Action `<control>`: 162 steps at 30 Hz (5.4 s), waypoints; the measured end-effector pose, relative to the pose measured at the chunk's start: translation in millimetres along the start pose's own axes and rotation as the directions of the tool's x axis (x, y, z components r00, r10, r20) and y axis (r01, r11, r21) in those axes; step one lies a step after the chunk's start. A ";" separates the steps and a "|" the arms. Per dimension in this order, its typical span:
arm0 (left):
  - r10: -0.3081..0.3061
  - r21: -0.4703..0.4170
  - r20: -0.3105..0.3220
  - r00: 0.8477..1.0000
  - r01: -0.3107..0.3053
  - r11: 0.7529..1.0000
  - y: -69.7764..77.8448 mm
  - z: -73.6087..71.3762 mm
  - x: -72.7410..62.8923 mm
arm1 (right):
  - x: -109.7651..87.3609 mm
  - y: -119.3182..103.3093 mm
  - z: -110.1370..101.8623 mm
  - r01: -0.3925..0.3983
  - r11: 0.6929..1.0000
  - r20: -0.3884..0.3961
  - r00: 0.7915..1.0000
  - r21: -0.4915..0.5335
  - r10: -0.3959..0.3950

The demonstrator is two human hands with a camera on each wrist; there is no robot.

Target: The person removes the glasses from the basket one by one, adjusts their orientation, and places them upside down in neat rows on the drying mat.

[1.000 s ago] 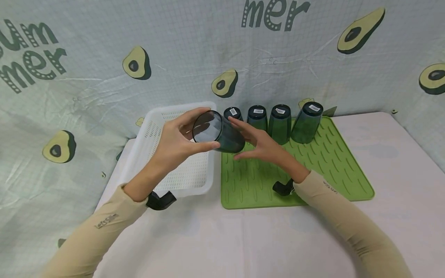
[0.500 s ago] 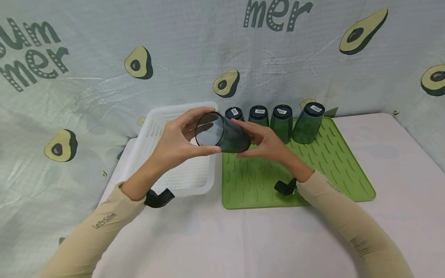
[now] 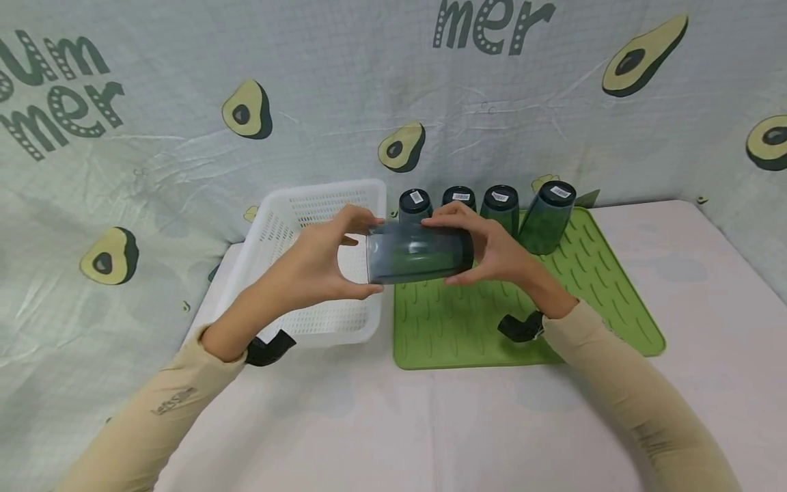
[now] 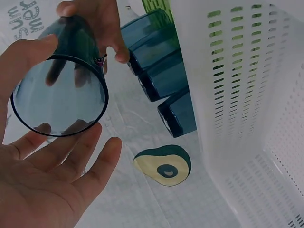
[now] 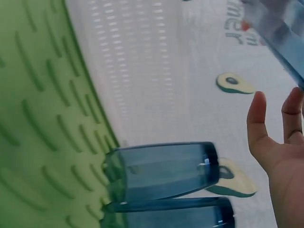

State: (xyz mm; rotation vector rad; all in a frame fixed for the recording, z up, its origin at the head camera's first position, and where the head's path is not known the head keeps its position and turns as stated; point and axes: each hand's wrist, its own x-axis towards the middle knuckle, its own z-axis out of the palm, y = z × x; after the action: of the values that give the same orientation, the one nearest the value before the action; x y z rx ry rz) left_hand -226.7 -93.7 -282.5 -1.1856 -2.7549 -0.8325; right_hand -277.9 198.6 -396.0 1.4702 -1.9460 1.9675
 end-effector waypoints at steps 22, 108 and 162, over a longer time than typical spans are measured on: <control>0.192 0.133 -0.160 0.968 -0.172 0.976 -7.1 35.0 -5.7 | 19.6 -20.6 45.2 0.306 0.884 -0.277 0.937 0.353 -0.214; 0.036 0.098 -0.210 0.977 -0.016 0.995 -37.4 22.4 -57.9 | -0.4 5.2 12.6 -0.387 0.896 -0.252 0.909 -0.217 0.331; -0.012 0.073 -0.226 0.974 0.030 0.997 -42.5 23.1 -66.1 | 22.9 47.0 2.4 -0.493 0.868 -0.180 0.861 -0.065 0.475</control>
State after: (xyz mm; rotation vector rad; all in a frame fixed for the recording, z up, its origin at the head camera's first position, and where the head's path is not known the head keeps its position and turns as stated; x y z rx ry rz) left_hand -204.8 -150.7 -337.1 -0.9837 -2.5943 -0.8013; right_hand -317.0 172.7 -419.3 0.8137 -2.4826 2.0161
